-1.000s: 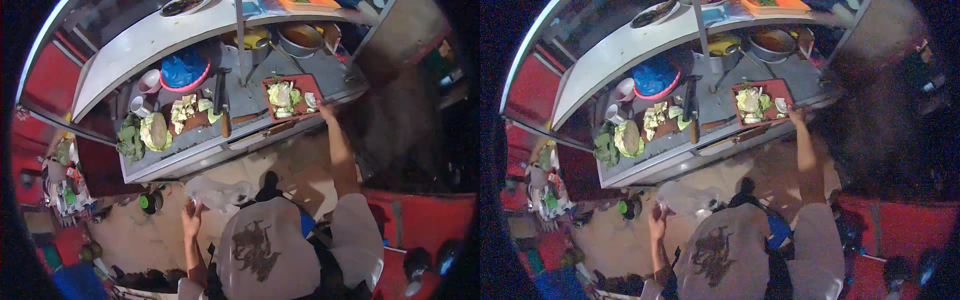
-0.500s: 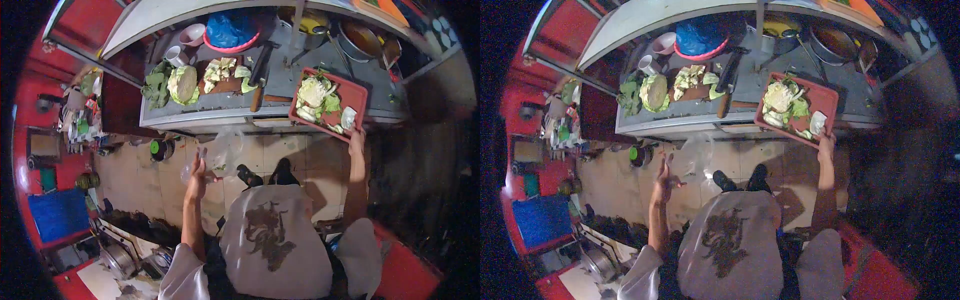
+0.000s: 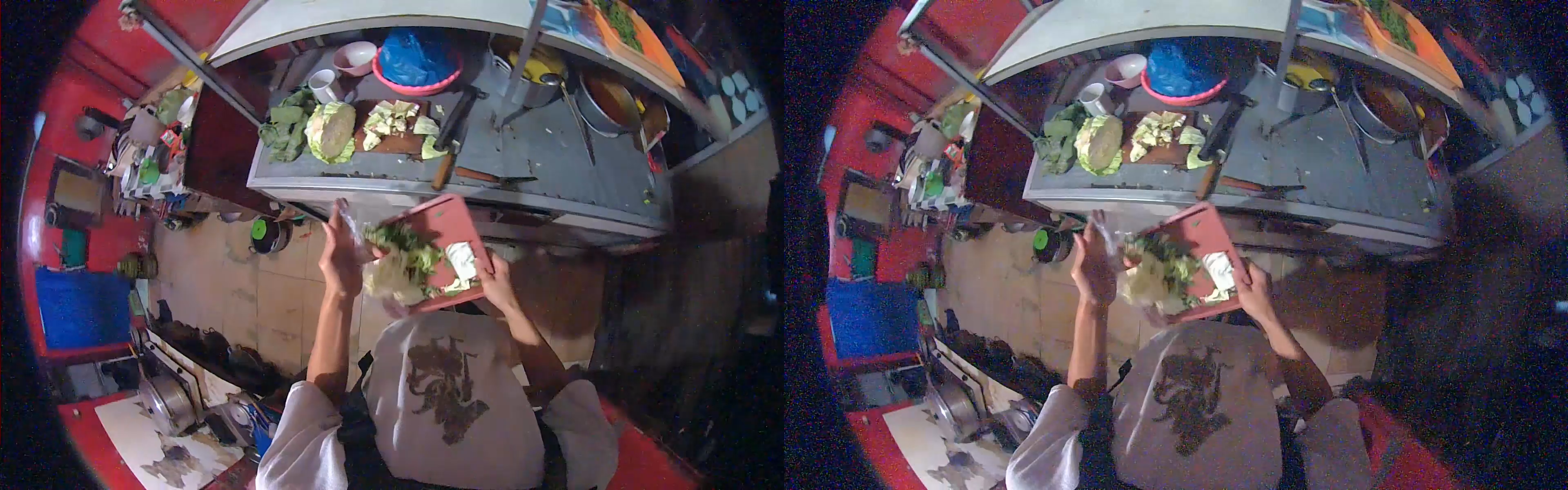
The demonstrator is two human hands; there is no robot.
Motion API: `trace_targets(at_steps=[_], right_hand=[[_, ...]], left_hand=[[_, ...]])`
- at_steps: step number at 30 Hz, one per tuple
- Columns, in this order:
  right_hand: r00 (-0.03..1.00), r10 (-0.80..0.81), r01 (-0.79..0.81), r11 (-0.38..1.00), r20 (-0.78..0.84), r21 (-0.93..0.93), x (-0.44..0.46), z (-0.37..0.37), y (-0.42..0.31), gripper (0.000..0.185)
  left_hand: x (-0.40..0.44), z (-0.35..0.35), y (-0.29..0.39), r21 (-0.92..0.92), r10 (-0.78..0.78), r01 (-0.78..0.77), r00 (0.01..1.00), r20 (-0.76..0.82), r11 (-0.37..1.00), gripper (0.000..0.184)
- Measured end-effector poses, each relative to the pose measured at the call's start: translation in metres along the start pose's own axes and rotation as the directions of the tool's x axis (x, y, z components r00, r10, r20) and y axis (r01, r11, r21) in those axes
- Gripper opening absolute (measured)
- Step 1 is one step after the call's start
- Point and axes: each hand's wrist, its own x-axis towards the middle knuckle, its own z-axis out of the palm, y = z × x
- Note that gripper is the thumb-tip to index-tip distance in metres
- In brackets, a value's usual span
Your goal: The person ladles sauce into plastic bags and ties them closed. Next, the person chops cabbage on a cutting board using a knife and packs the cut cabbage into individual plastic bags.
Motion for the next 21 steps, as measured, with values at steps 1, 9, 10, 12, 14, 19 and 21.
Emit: trace_targets(at_steps=[1,9,10,12,14,19,21], right_hand=[[1.000,0.003,0.003,0.984,0.031,-0.176,0.004,0.007,-0.004,0.019],[0.956,-0.208,0.283,0.845,0.209,-0.455,0.017,0.099,-0.042,0.021],[0.918,-0.299,0.391,0.793,0.261,-0.467,0.013,0.104,-0.039,0.022],[0.805,-0.467,0.592,0.653,0.365,-0.472,0.012,0.111,-0.034,0.026],[0.844,-0.434,0.535,0.699,0.314,-0.473,0.020,0.108,-0.003,0.030],[0.614,-0.754,0.738,0.445,0.232,-0.507,0.014,0.094,-0.008,0.031],[0.596,-0.796,0.747,0.501,0.106,-0.437,0.022,0.086,-0.021,0.033]], left_hand=[[-0.002,-0.007,-0.005,-0.060,-0.052,0.054,0.998,0.034,0.997,0.079],[-0.062,0.047,-0.020,-0.280,0.112,-0.092,0.992,0.057,0.956,0.072],[-0.063,0.051,-0.009,-0.212,0.255,-0.249,0.967,0.003,0.945,0.072],[-0.065,0.040,0.024,-0.266,0.280,-0.294,0.956,-0.091,0.918,0.072],[-0.071,0.019,0.043,-0.312,0.296,-0.341,0.938,-0.182,0.887,0.071],[-0.077,-0.001,0.042,-0.626,0.362,-0.373,0.920,-0.152,0.685,0.069],[-0.073,-0.001,0.039,-0.673,0.326,-0.380,0.921,-0.212,0.635,0.069]])
